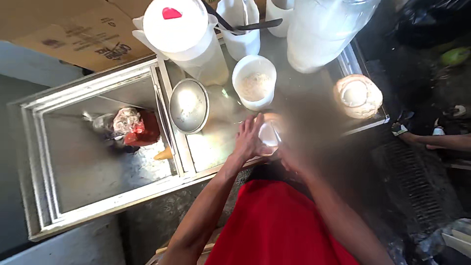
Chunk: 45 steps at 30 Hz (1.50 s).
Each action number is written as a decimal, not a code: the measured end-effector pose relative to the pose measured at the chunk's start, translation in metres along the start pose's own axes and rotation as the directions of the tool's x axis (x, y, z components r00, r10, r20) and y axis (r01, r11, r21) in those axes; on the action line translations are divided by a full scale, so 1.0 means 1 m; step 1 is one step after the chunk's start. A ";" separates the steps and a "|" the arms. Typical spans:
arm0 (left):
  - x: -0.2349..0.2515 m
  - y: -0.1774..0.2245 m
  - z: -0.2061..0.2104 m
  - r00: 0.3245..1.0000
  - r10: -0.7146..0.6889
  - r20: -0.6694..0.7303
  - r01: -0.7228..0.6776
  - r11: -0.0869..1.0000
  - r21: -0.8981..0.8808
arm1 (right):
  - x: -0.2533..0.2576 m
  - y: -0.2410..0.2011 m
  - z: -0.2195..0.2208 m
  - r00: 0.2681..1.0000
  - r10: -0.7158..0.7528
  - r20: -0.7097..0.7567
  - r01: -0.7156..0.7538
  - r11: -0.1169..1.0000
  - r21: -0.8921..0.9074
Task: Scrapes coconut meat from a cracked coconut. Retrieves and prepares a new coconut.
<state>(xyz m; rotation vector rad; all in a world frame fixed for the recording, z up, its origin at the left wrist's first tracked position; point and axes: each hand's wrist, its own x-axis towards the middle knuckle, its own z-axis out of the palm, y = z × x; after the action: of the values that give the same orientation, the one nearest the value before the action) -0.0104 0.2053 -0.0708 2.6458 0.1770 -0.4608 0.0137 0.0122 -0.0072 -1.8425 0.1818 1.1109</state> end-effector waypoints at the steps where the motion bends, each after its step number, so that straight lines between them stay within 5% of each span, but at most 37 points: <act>1: 0.000 -0.001 -0.001 1.000 0.007 0.005 -0.007 1.000 0.006 | 0.008 -0.002 0.004 1.000 0.009 -0.006 -0.009 1.000 -0.014; 4: 0.006 -0.004 -0.003 0.999 0.040 0.024 -0.041 0.998 0.039 | 0.019 -0.002 0.015 0.995 -0.101 -0.014 0.094 0.962 -0.256; 7: 0.012 -0.013 -0.009 0.982 0.153 0.109 -0.163 0.983 0.086 | 0.011 0.004 0.006 0.976 -0.167 0.138 0.212 0.855 -0.472; 12: 0.031 -0.018 -0.020 0.907 0.344 0.242 -0.388 0.907 0.165 | -0.014 -0.016 -0.026 0.943 0.030 0.330 0.242 0.617 -0.748; 15: 0.042 -0.016 -0.027 0.878 0.374 0.298 -0.431 0.888 0.158 | -0.015 -0.021 -0.031 0.955 0.043 0.292 0.182 0.692 -0.698; 18: 0.043 -0.013 -0.029 0.873 0.388 0.295 -0.447 0.879 0.166 | -0.001 -0.013 -0.009 0.999 0.022 0.038 -0.002 0.888 -0.460; 20: 0.040 -0.010 -0.027 0.881 0.391 0.266 -0.444 0.878 0.179 | 0.006 -0.004 0.011 0.999 -0.020 -0.037 0.005 0.935 -0.354; 28: 0.060 -0.014 -0.033 0.773 0.516 0.368 -0.589 0.800 0.115 | -0.022 -0.011 -0.018 0.967 0.031 0.252 0.169 0.661 -0.731; 30: 0.059 -0.015 -0.036 0.764 0.530 0.368 -0.608 0.782 0.136 | -0.025 -0.015 -0.032 0.974 0.032 0.224 0.151 0.646 -0.749; 32: 0.037 -0.024 -0.035 0.804 0.553 0.219 -0.586 0.800 0.131 | -0.023 -0.015 -0.040 0.987 0.008 0.159 0.106 0.711 -0.695; 34: -0.003 -0.038 -0.023 0.896 0.435 -0.086 -0.435 0.900 0.021 | -0.017 -0.013 -0.042 0.995 -0.040 0.090 0.086 0.801 -0.592; 36: -0.045 -0.044 0.007 0.957 0.067 -0.284 -0.163 0.930 -0.328 | -0.011 -0.005 -0.035 0.998 -0.046 0.050 0.065 0.862 -0.502; 38: -0.065 -0.027 0.032 0.954 -0.262 -0.143 0.090 0.709 -0.699 | -0.006 0.000 -0.024 0.999 -0.011 0.042 0.028 0.912 -0.408; 41: -0.055 0.004 0.056 0.934 -0.353 -0.047 0.121 0.438 -0.891 | 0.002 -0.001 -0.009 0.997 0.048 0.058 -0.024 0.936 -0.350; 45: -0.010 0.027 0.058 0.835 -0.499 -0.233 0.036 0.472 -0.881 | 0.015 0.004 0.006 0.992 -0.043 0.119 0.075 0.957 -0.281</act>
<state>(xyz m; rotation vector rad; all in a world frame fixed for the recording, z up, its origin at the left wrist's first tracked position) -0.0310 0.1547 -0.1059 1.6406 0.7920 0.1961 0.0164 0.0188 -0.0217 -2.0164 -0.1041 1.2454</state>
